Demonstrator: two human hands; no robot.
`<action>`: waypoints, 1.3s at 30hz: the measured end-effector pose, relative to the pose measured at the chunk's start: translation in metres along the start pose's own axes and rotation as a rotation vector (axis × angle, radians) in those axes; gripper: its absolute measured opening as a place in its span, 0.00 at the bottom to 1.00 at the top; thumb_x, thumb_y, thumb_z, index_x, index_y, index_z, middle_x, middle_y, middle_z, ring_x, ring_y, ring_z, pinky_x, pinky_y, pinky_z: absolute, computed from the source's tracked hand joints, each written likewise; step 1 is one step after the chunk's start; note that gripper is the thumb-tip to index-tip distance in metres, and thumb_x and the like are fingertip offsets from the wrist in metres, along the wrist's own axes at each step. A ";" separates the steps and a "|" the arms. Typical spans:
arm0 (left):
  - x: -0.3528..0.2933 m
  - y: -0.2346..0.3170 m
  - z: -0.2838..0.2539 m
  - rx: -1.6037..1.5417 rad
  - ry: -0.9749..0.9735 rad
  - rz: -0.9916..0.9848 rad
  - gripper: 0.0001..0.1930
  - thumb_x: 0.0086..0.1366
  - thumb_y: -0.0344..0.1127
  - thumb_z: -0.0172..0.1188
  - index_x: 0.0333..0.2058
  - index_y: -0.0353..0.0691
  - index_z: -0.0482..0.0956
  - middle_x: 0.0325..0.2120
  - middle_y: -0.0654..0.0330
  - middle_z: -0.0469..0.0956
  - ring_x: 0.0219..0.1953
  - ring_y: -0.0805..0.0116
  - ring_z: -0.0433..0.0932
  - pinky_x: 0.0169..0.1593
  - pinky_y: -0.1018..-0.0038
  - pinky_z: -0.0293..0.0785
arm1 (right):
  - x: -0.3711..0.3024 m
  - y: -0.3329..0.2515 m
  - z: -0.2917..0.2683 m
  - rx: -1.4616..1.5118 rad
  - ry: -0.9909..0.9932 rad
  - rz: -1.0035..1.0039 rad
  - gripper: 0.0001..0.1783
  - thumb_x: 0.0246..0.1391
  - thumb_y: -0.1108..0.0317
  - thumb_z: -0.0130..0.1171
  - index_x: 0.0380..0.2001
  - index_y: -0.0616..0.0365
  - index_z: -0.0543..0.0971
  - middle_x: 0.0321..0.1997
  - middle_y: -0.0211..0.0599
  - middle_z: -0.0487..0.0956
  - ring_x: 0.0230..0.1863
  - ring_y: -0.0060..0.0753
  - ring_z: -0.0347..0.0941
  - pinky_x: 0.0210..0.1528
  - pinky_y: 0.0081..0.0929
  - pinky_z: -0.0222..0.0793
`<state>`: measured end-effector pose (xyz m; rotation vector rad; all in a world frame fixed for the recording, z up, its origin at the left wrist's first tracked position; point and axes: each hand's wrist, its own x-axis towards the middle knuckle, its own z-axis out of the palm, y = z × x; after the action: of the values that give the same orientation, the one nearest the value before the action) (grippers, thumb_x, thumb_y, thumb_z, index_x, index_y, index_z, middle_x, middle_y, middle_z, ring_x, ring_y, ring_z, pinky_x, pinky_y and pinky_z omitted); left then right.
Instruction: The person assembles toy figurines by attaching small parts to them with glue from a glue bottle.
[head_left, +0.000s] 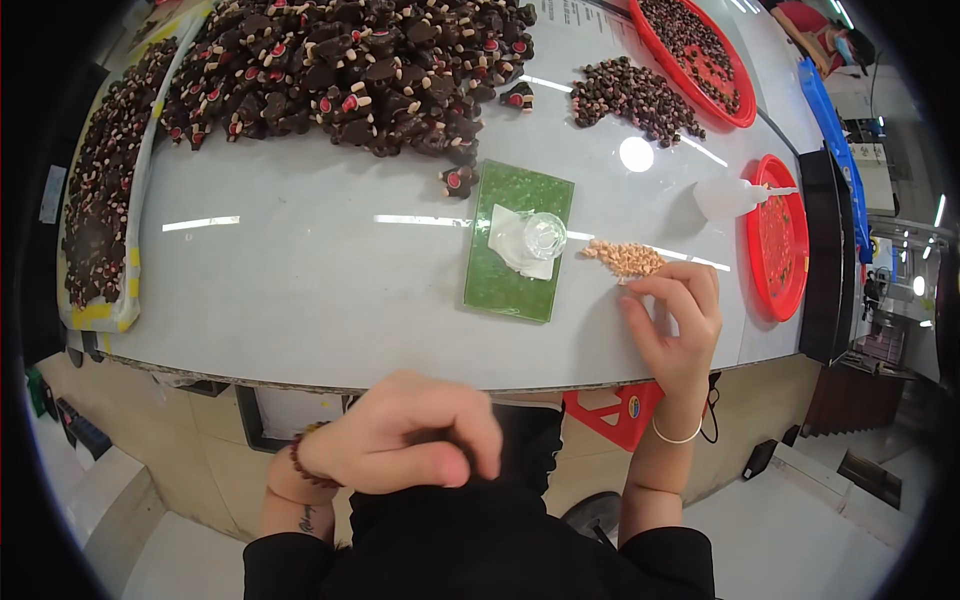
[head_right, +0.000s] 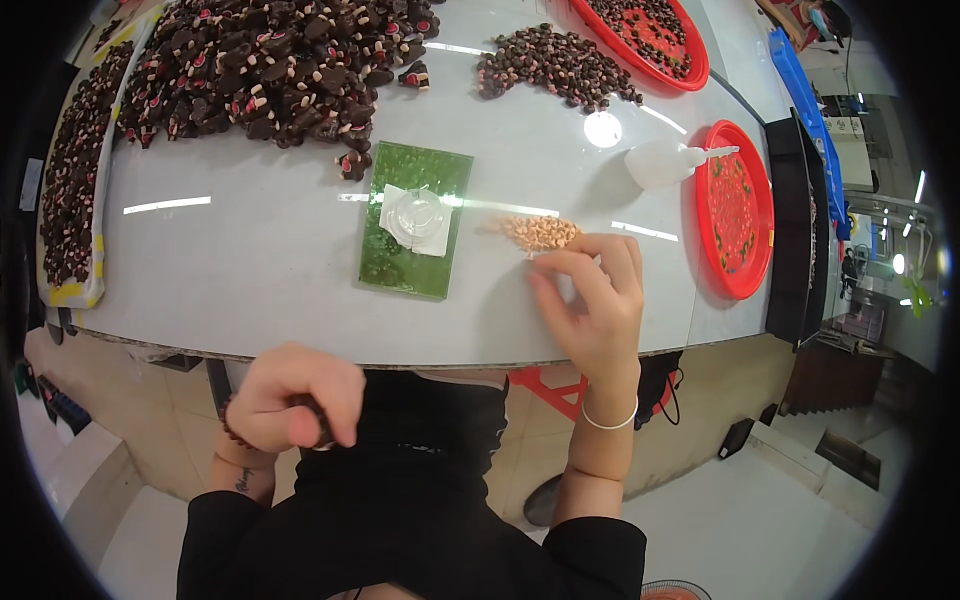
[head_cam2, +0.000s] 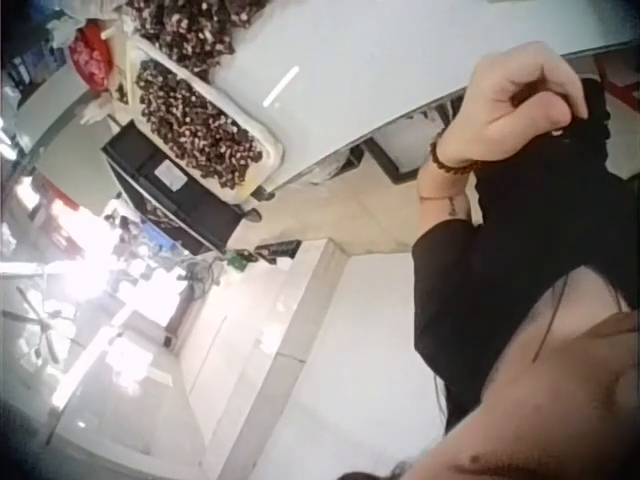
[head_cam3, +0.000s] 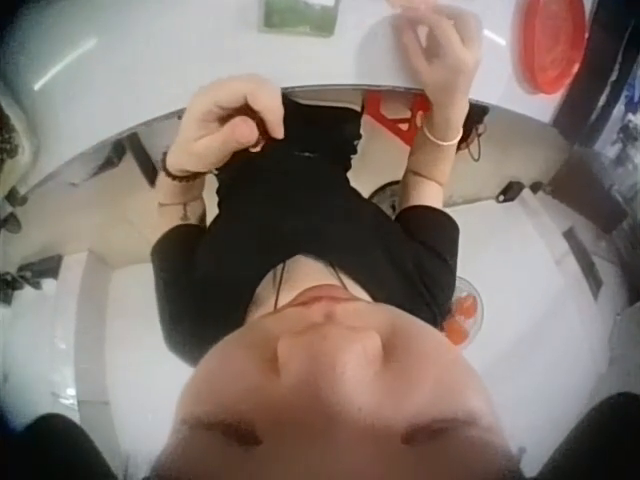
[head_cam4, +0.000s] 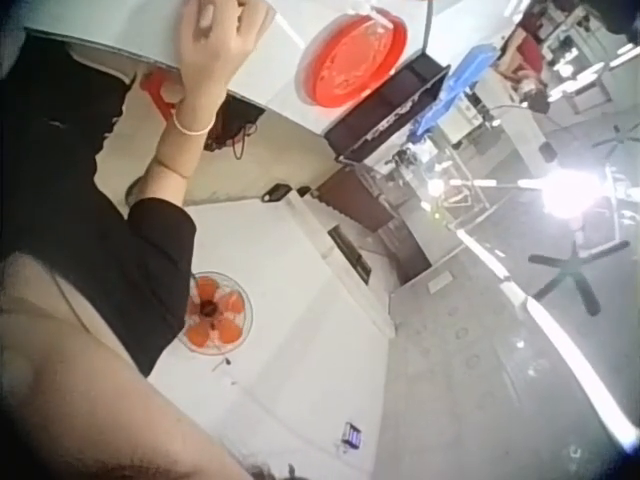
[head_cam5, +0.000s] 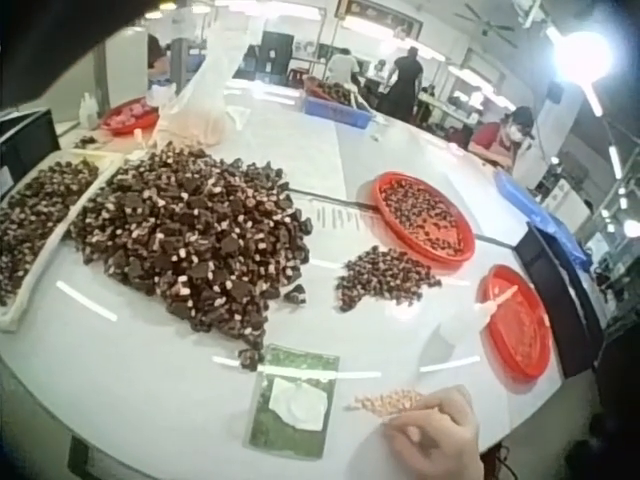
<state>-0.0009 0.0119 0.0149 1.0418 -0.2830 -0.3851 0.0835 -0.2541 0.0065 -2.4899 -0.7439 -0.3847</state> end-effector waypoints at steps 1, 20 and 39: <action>0.001 -0.005 0.002 -0.128 0.020 -0.079 0.23 0.59 0.54 0.57 0.25 0.34 0.80 0.18 0.60 0.73 0.18 0.74 0.70 0.20 0.81 0.61 | 0.002 -0.001 0.002 -0.027 0.007 -0.008 0.11 0.32 0.80 0.64 0.25 0.58 0.77 0.29 0.34 0.71 0.32 0.35 0.65 0.33 0.29 0.63; -0.003 -0.022 0.006 -0.259 0.229 0.099 0.14 0.57 0.32 0.64 0.38 0.32 0.73 0.29 0.58 0.73 0.28 0.73 0.75 0.33 0.79 0.72 | 0.100 -0.047 0.001 0.039 -0.389 -0.350 0.09 0.36 0.79 0.58 0.25 0.58 0.72 0.30 0.35 0.67 0.32 0.41 0.60 0.36 0.30 0.61; 0.003 -0.026 0.009 0.208 0.318 0.383 0.17 0.55 0.20 0.62 0.44 0.31 0.72 0.32 0.56 0.79 0.31 0.72 0.80 0.37 0.78 0.77 | 0.006 -0.094 0.015 1.245 -0.101 0.255 0.03 0.48 0.78 0.56 0.28 0.61 0.73 0.39 0.41 0.69 0.46 0.46 0.74 0.53 0.40 0.68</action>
<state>-0.0063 -0.0083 -0.0034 1.2043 -0.2321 0.1589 0.0361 -0.1751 0.0330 -1.3769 -0.4501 0.2609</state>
